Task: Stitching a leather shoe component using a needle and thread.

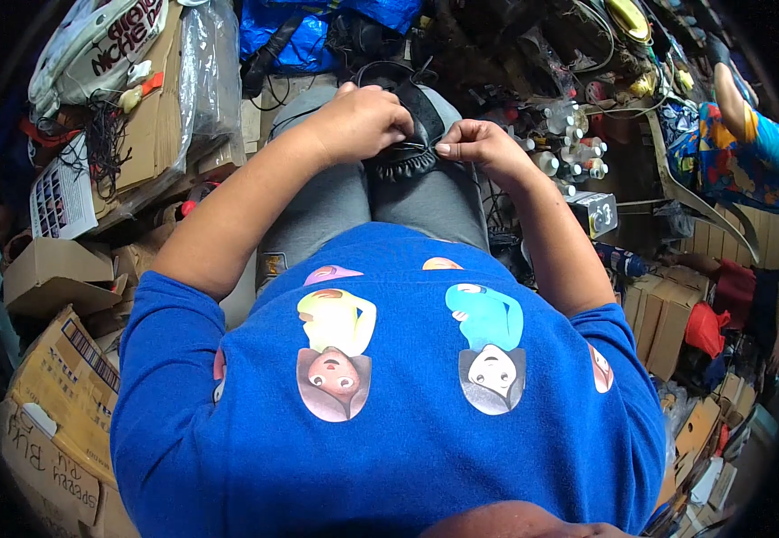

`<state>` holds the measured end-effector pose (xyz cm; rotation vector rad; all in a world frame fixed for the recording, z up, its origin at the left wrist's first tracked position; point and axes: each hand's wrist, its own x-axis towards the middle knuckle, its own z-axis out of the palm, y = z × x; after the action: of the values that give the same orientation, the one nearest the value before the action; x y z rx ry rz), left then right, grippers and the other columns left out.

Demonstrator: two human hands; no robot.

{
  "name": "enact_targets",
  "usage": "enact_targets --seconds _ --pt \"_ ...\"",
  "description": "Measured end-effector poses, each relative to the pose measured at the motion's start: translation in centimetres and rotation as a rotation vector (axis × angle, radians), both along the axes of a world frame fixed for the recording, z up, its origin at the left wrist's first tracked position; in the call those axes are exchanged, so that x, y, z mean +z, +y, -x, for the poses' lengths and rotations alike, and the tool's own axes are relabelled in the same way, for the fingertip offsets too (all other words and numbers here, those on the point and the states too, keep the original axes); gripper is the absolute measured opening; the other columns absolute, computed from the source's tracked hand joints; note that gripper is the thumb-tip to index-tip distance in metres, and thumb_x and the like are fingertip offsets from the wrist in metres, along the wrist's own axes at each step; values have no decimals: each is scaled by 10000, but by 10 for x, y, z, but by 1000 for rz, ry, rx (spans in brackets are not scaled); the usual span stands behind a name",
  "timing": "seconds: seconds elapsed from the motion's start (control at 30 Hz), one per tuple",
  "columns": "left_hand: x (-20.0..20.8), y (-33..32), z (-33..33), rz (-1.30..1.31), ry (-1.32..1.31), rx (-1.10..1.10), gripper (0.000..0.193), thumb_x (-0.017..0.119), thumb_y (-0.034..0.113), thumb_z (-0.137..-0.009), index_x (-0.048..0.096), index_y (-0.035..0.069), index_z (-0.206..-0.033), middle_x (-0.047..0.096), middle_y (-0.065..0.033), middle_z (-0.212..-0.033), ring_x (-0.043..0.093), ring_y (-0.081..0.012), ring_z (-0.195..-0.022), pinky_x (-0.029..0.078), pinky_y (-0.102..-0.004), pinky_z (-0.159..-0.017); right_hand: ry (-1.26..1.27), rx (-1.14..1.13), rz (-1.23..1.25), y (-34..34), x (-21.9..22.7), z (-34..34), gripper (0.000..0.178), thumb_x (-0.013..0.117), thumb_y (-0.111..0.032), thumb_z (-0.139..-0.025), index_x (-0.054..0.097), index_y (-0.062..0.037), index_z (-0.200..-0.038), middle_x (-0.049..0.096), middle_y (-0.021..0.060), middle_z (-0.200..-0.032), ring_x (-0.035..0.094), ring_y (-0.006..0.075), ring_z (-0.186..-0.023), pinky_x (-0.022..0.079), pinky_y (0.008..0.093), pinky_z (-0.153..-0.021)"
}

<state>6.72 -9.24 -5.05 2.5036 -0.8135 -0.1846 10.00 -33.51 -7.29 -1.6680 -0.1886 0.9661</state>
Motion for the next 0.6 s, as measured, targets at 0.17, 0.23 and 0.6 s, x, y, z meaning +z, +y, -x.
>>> enact_targets --seconds 0.17,0.23,0.6 --pt "-15 4 4 45 -14 38 113 687 175 -713 662 150 -821 605 6 -877 535 -215 -921 378 -377 -834 28 -28 -24 2 2 2 156 747 -157 -754 624 -61 -754 601 -33 -704 494 53 -638 363 205 -591" --pt "-20 3 4 44 -12 40 123 693 181 -703 663 153 -819 599 8 -864 529 -212 -913 375 -381 -828 12 -22 -32 2 1 3 149 746 -149 -753 624 -63 -756 600 -32 -704 494 53 -637 362 207 -591" --pt "6 6 2 171 -175 -15 110 650 128 -652 555 122 -707 535 2 -770 510 -197 -863 326 -355 -810 10 -34 -42 2 0 3 150 740 -155 -761 618 -69 -744 583 -41 -680 477 46 -606 352 202 -561"
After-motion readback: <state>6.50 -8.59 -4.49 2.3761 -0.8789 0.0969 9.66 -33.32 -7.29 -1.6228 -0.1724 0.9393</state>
